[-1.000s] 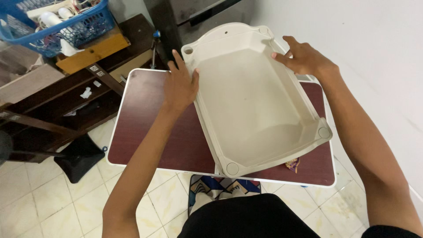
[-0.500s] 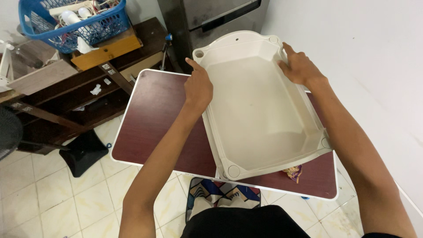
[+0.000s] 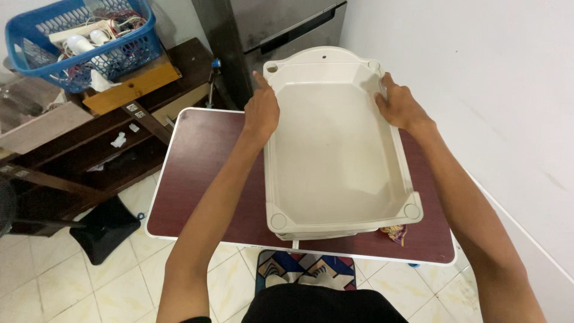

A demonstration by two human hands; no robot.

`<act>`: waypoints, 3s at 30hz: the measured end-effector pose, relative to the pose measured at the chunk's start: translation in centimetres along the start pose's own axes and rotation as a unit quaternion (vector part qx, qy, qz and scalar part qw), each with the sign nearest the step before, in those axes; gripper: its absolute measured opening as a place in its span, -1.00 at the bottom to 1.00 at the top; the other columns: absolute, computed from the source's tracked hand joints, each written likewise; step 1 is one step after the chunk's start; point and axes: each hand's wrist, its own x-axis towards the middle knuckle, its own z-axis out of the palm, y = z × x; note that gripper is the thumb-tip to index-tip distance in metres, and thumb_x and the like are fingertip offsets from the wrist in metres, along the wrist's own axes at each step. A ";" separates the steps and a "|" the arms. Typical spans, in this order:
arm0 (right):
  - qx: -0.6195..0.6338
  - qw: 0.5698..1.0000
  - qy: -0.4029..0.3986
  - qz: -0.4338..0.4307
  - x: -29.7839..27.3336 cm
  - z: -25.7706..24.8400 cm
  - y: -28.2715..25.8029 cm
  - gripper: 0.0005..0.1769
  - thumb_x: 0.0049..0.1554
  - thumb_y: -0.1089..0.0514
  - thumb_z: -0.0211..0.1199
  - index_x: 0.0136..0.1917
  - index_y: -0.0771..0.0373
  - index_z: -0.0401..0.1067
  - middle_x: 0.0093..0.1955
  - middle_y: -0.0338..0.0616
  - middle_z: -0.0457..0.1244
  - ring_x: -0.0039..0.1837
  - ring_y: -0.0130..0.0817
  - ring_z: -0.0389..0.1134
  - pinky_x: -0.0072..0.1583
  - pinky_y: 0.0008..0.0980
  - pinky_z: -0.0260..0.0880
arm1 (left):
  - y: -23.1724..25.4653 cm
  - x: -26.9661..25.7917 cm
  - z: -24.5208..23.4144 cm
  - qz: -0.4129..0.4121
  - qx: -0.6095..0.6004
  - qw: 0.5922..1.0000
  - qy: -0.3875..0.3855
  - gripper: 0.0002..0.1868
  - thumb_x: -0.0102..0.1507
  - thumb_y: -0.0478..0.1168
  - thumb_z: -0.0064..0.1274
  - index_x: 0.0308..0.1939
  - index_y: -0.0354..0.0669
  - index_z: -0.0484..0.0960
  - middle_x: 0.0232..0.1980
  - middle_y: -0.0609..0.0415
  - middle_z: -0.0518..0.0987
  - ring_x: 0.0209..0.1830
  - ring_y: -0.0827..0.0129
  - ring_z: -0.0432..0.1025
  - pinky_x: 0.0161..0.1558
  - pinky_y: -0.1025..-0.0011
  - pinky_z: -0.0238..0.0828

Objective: The person disassembles a stacked plastic stool by removing its legs and separating the seat from the base. They then reassemble the stool by inserting the legs back into the base and placing the seat on top.

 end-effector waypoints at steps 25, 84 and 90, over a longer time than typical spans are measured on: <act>0.060 0.990 0.119 0.034 -1.9 4.2 0.6 -0.45 0.27 0.19 0.11 0.43 0.50 0.09 -0.24 0.40 0.32 -0.15 0.36 0.40 -0.08 0.18 0.39 | -3.2 5.0 2.1 0.079 0.040 0.996 -0.004 -0.49 0.43 -0.10 -0.07 0.29 -0.49 0.34 -0.14 -0.35 0.64 -0.17 -0.19 0.57 -0.16 -0.04 0.52; -0.060 0.980 0.188 0.024 -6.8 -2.4 -1.3 -0.71 0.34 0.03 0.19 0.14 0.31 0.36 -0.40 0.08 0.29 -0.24 0.16 0.38 -0.12 0.10 0.31 | -2.6 5.6 -2.6 0.012 0.152 0.961 -0.231 -0.41 0.15 0.07 0.32 0.22 0.03 0.58 0.28 -0.10 0.49 0.24 -0.03 0.43 0.20 0.03 0.33; -0.075 0.973 0.215 0.037 -9.3 -2.0 -2.1 -0.75 0.35 0.06 0.18 0.06 0.31 0.32 -0.42 0.10 0.29 -0.28 0.21 0.37 -0.17 0.14 0.29 | -1.9 7.3 -0.2 0.034 0.190 0.951 -0.242 -0.59 0.25 0.02 0.25 0.10 -0.07 0.66 0.17 -0.07 0.59 0.22 0.02 0.47 0.13 0.03 0.41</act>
